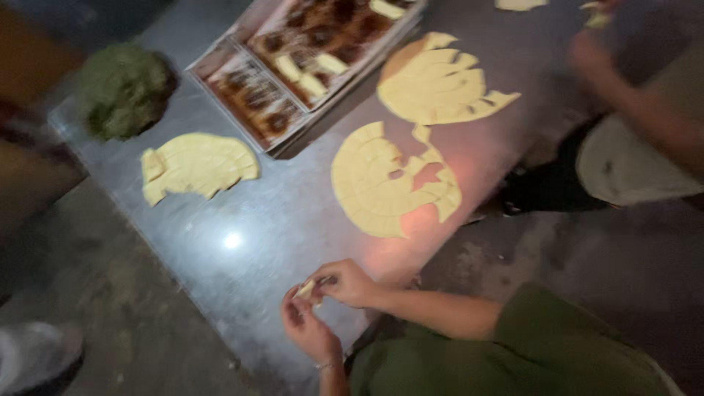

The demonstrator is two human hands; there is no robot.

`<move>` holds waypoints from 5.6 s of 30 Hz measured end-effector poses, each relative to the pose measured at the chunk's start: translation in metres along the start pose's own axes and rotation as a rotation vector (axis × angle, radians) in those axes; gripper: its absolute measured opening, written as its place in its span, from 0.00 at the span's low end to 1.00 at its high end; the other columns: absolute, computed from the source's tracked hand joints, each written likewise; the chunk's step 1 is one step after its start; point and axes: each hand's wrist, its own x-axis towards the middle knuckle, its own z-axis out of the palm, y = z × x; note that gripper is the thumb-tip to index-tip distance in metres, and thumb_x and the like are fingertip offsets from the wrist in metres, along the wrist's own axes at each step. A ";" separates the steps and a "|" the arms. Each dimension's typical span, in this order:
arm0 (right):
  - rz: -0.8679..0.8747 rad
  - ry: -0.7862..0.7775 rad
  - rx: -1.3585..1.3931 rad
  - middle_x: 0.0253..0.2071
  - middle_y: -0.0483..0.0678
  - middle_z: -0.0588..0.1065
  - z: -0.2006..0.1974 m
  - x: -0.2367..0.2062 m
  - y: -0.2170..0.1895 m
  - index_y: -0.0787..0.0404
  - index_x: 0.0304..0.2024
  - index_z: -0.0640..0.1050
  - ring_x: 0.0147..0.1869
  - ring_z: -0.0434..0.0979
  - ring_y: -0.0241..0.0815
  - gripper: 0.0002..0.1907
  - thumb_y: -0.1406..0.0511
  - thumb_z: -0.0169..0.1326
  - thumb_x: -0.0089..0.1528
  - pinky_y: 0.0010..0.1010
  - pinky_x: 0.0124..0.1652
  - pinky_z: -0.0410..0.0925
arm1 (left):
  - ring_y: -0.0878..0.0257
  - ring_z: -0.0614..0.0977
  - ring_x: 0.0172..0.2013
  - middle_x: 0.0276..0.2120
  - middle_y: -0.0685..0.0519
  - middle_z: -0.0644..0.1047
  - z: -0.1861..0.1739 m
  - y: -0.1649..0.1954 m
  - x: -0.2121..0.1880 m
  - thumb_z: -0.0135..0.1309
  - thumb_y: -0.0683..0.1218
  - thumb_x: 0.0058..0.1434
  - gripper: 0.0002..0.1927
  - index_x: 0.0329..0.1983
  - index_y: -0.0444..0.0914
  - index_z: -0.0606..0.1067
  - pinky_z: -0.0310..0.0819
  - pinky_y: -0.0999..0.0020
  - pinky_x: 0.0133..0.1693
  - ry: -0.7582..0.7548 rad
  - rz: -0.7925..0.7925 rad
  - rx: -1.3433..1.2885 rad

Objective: The person tears small pieces from flattened dough sheets on a metal table and rolls each piece by hand into a strip. The person places the rolled dough strips onto trays holding filled pastry bases, then stacks the filled trays and continues rolling more dough pieces.

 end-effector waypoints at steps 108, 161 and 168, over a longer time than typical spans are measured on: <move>-0.326 -0.097 -1.226 0.52 0.48 0.75 -0.020 -0.023 0.056 0.54 0.48 0.78 0.59 0.74 0.50 0.15 0.58 0.59 0.60 0.49 0.57 0.65 | 0.56 0.86 0.41 0.39 0.46 0.84 -0.143 -0.050 0.005 0.53 0.44 0.68 0.09 0.42 0.34 0.81 0.78 0.63 0.45 -0.529 0.266 0.360; 0.013 0.407 -0.412 0.52 0.56 0.77 0.040 -0.041 -0.053 0.67 0.63 0.73 0.53 0.79 0.44 0.25 0.68 0.63 0.65 0.32 0.51 0.74 | 0.66 0.83 0.44 0.43 0.50 0.81 -0.058 -0.020 0.055 0.55 0.38 0.69 0.11 0.53 0.31 0.76 0.79 0.70 0.46 -0.683 -0.156 -0.312; -0.097 0.239 -0.052 0.45 0.45 0.80 0.022 -0.015 -0.011 0.68 0.56 0.77 0.47 0.79 0.32 0.17 0.75 0.55 0.64 0.25 0.49 0.73 | 0.70 0.79 0.41 0.39 0.55 0.78 -0.028 -0.017 0.017 0.55 0.42 0.69 0.10 0.49 0.33 0.71 0.76 0.73 0.45 -0.353 0.118 -0.255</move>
